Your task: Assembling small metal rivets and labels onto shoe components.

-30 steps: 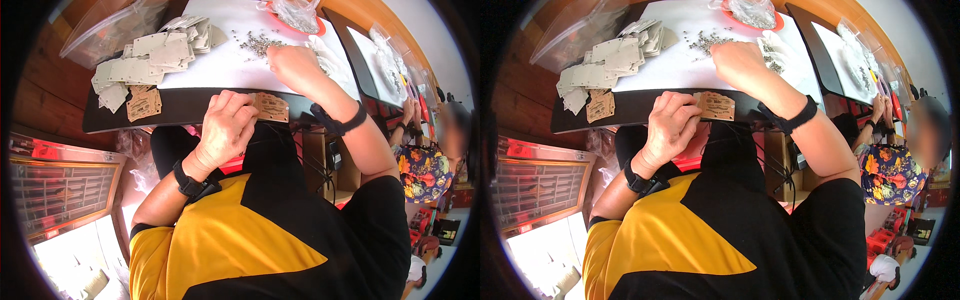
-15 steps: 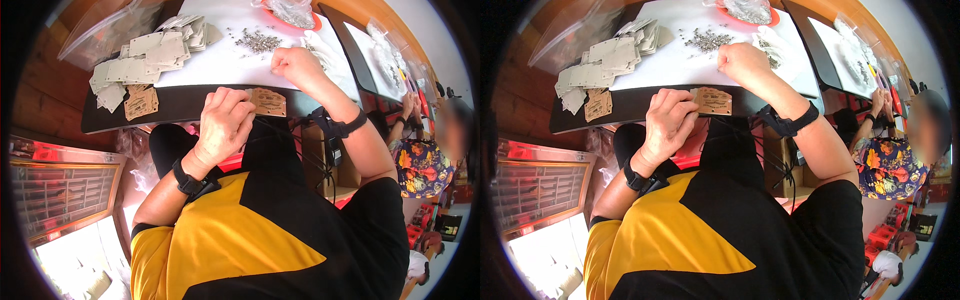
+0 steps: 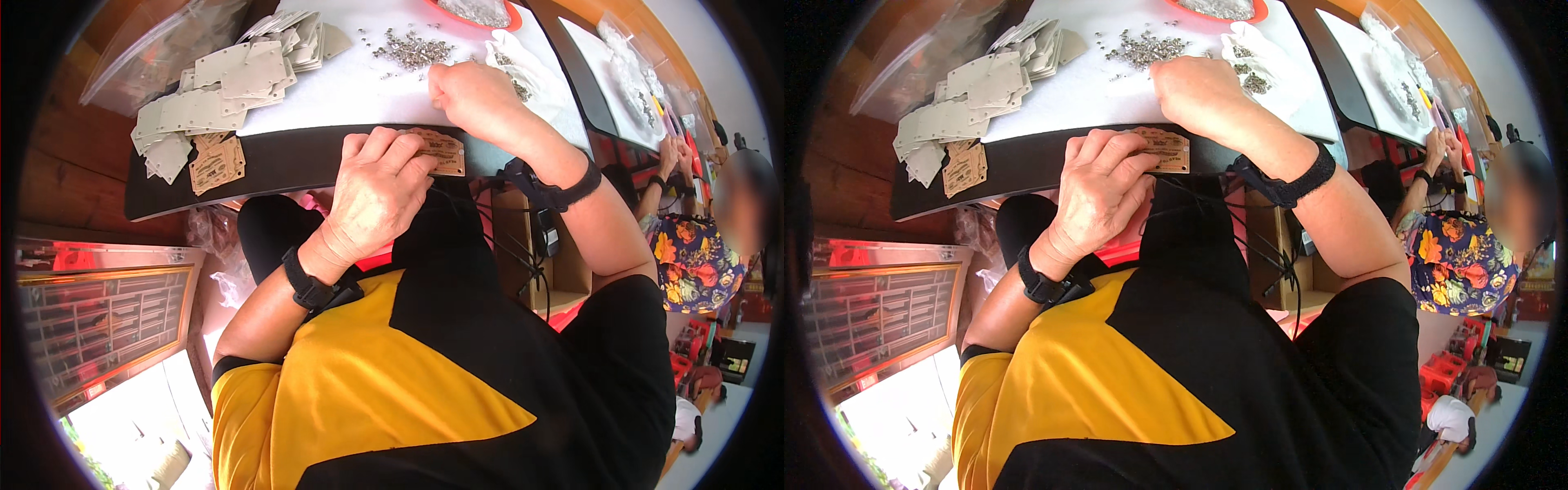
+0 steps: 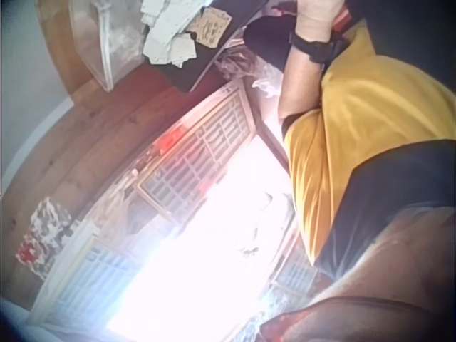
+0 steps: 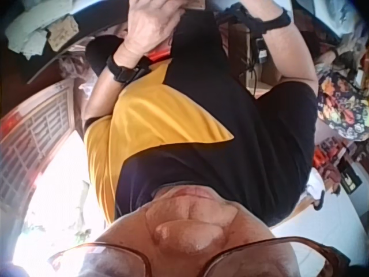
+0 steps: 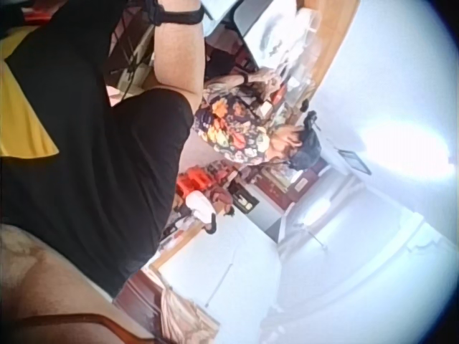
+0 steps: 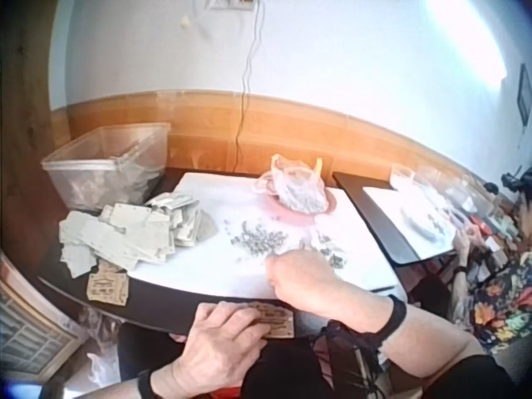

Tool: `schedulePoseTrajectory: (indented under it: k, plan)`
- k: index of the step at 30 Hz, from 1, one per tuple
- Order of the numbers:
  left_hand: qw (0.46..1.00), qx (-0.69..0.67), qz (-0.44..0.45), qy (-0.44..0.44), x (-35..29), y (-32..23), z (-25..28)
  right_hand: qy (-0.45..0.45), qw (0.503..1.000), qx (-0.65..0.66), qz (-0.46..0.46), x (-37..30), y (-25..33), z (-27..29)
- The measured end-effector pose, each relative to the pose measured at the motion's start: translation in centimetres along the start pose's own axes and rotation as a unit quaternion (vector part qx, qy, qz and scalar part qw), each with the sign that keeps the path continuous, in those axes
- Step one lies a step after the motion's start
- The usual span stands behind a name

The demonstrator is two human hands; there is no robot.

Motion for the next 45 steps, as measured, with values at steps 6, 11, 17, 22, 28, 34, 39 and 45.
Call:
schedulePoseTrajectory:
  k: [6, 11, 17, 22, 28, 34, 39, 45]
  plan:
    - [1.0, -0.003, -0.001, -0.011, -0.1, 0.0, -0.2, 0.046, 0.981, 0.188, -0.018, -3.2, 0.3, 1.5]
    - [1.0, -0.012, 0.001, -0.013, -0.1, -0.1, -0.5, 0.083, 0.948, 0.301, -0.062, -4.1, 0.4, 0.0]
    - [1.0, -0.007, -0.003, -0.015, -0.4, 0.2, -0.6, 0.122, 0.921, 0.351, -0.116, -3.8, 0.4, 0.2]
    - [1.0, -0.011, 0.005, -0.011, -0.5, 0.3, -0.6, 0.156, 0.912, 0.358, -0.124, -3.3, 0.4, 0.5]
    - [1.0, -0.014, 0.007, 0.002, -0.4, 0.2, -0.4, 0.203, 0.885, 0.38, -0.173, -2.9, 0.0, 0.3]
    - [1.0, -0.019, -0.004, 0.012, -0.1, 0.4, -0.1, 0.256, 0.882, 0.357, -0.172, -1.2, 0.1, 1.1]
    - [0.999, -0.024, 0.003, 0.028, 0.0, 0.3, 0.1, 0.242, 0.897, 0.332, -0.165, -1.6, 0.1, 0.8]
    - [1.0, -0.024, -0.001, 0.02, -0.1, 0.1, 0.2, 0.105, 0.918, 0.35, -0.156, -0.2, -1.7, 1.9]
Point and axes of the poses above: each hand's wrist, its own x-axis towards the middle knuckle, its own z-axis out of the back of the hand, y = z × x, the point moved 3 cm from there along x, towards the middle knuckle, and after that the axes turned 3 degrees about y, right-handed, at the moved point
